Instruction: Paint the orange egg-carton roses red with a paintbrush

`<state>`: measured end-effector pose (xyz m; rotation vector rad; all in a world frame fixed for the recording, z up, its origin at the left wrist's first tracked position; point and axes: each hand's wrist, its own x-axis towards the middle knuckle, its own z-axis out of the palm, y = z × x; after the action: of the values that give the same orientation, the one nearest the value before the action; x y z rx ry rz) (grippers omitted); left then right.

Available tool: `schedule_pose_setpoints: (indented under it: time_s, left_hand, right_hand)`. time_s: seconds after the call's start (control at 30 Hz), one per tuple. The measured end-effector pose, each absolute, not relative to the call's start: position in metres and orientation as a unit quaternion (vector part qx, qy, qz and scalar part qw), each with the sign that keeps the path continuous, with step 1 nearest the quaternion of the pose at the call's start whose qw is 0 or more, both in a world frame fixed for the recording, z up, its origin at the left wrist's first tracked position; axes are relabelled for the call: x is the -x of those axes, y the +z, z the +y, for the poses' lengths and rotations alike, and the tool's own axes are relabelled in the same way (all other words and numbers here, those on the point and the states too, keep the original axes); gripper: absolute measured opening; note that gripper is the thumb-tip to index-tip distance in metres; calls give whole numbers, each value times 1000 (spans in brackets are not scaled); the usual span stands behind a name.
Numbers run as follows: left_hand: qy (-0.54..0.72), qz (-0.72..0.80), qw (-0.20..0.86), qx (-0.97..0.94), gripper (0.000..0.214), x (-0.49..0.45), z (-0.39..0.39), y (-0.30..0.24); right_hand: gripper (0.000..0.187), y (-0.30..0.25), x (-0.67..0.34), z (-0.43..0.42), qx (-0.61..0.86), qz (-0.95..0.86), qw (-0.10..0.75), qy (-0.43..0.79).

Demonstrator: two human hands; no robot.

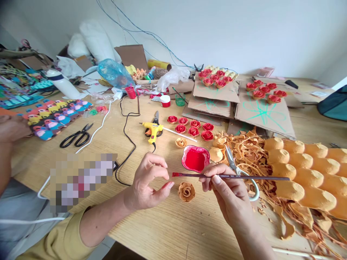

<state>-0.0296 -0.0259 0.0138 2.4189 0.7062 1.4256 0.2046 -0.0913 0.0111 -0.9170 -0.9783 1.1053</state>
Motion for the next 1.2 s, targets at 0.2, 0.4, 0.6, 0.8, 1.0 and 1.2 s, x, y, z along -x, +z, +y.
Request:
schedule_pose_setpoints:
  time_s: [0.2, 0.4, 0.6, 0.8, 1.0, 1.2]
  left_hand:
    - [491, 246, 114, -828, 7, 29, -26, 14]
    - [494, 243, 117, -826, 9, 30, -27, 16]
    - [500, 241, 109, -825, 9, 29, -25, 13]
    - [497, 242, 106, -827, 3, 30, -25, 15]
    - [492, 239, 107, -830, 5, 30, -25, 16]
    - [494, 242, 115, -827, 8, 31, -25, 18]
  right_hand:
    - [16, 7, -208, -92, 398, -445, 630, 496]
    - [18, 7, -209, -91, 400, -439, 637, 491]
    - [16, 8, -206, -91, 393, -446, 638, 489]
    - [14, 9, -205, -92, 384, -455, 637, 489]
    - [13, 6, -207, -93, 385, -454, 636, 491]
    - [15, 9, -208, -93, 396, -438, 646, 484]
